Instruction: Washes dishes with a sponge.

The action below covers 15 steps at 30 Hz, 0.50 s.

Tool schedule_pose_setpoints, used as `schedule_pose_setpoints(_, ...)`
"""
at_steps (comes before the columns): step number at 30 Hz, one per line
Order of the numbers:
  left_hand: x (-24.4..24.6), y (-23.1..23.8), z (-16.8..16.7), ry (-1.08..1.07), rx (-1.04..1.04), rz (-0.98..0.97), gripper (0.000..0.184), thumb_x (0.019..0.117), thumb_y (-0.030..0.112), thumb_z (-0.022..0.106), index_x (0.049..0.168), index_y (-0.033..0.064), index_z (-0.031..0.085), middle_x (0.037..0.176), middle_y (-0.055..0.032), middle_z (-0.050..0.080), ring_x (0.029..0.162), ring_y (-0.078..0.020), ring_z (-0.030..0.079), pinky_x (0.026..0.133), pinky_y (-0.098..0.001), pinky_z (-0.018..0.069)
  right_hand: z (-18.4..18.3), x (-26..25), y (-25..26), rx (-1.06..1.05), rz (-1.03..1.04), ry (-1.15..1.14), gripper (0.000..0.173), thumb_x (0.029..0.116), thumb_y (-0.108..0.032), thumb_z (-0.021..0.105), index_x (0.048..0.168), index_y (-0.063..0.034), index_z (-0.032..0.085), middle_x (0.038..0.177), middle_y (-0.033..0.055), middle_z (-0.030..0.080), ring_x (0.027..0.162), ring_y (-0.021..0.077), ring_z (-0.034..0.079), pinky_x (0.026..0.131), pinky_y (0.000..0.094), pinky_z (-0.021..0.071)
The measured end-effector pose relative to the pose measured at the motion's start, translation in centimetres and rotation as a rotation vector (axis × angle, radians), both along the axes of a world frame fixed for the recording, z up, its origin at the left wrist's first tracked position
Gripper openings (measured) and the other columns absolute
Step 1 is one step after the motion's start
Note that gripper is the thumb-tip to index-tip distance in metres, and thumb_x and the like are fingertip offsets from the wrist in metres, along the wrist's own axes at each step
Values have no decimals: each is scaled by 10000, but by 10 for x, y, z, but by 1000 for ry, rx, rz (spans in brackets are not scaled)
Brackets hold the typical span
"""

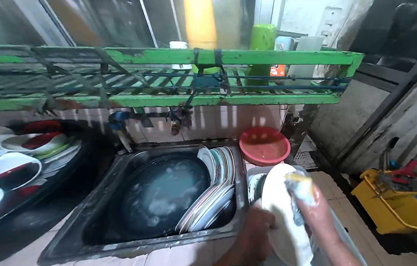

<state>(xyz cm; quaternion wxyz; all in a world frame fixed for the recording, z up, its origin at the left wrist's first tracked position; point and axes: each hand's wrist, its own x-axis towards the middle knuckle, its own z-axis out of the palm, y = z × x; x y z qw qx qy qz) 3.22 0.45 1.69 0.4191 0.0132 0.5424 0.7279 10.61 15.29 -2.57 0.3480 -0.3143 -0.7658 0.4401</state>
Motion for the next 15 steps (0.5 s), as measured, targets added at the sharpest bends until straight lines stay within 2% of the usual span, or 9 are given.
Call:
schedule_pose_setpoints(3, -7, -2, 6, 41, 88, 116, 455, 737, -180, 532, 1167, -34, 552, 888, -113, 670, 749, -176, 681, 653, -353, 592, -7, 9, 16, -62, -108, -53, 592, 895, -132, 740, 1389, 110, 519, 1282, 267, 640, 1173, 299, 645, 1035, 452, 512)
schedule_pose_setpoints(5, -19, -2, 0, 64, 165, 149, 446, 686, -122, 551, 1121, -22, 566, 876, -115, 693, 749, -188, 699, 650, -374, 599, -12, 18, -10, 40, 1, -4, 608, 869, -122, 732, 1364, 160, 517, 1281, 285, 642, 1183, 286, 649, 1047, 413, 511)
schedule_pose_setpoints(6, -21, -3, -2, 89, 176, 127, 443, 700, -107, 556, 1134, -19, 559, 882, -106, 696, 759, -178, 702, 660, -368, 603, -14, 20, -26, 124, 95, 56, 592, 868, -143, 721, 1334, 173, 538, 1289, 274, 644, 1202, 243, 645, 1064, 363, 504)
schedule_pose_setpoints(7, -19, -4, -5, 136, 155, 66, 412, 755, -92, 557, 1159, -16, 542, 888, -84, 691, 772, -152, 697, 676, -345, 604, -13, 17, -37, 211, 177, 112, 565, 882, -180, 713, 1300, 173, 570, 1312, 274, 639, 1251, 243, 626, 1104, 355, 481)
schedule_pose_setpoints(8, -14, -7, -4, 206, 97, -30, 334, 874, -68, 555, 1204, -21, 536, 922, -57, 671, 814, -114, 677, 731, -312, 591, -9, 12, -42, 299, 202, 145, 553, 866, -203, 704, 1260, 173, 603, 1301, 280, 650, 1259, 270, 630, 1109, 377, 473)
schedule_pose_setpoints(9, -8, -10, -2, 267, 33, -131, 309, 931, -48, 553, 1240, -36, 543, 966, -54, 662, 860, -96, 661, 786, -299, 579, 0, 6, -41, 327, 204, 157, 569, 869, -233, 696, 1259, 171, 606, 1309, 273, 652, 1271, 269, 626, 1116, 386, 467)
schedule_pose_setpoints(11, 4, -13, 3, 331, -60, -264, 368, 861, -91, 573, 1225, -40, 549, 952, -43, 638, 851, -75, 634, 785, -275, 553, 22, -5, -19, 167, 135, 144, 622, 860, -234, 721, 1316, 158, 560, 1295, 241, 658, 1224, 203, 637, 1072, 346, 504)
schedule_pose_setpoints(13, 9, -18, 10, 356, -79, -289, 382, 829, -108, 580, 1205, -46, 557, 929, -43, 621, 834, -73, 618, 776, -273, 539, 36, -15, 16, -90, -15, 112, 581, 867, -117, 724, 1364, 101, 519, 1186, 217, 666, 1035, 206, 673, 908, 392, 568)
schedule_pose_setpoints(15, 11, -22, 22, 393, -35, -242, 334, 807, -108, 580, 1131, -28, 585, 871, -8, 623, 788, -42, 620, 742, -248, 542, 25, -22, 47, -290, -87, 203, 529, 940, -87, 645, 1419, 45, 461, 1122, 170, 651, 892, 169, 665, 779, 370, 585)
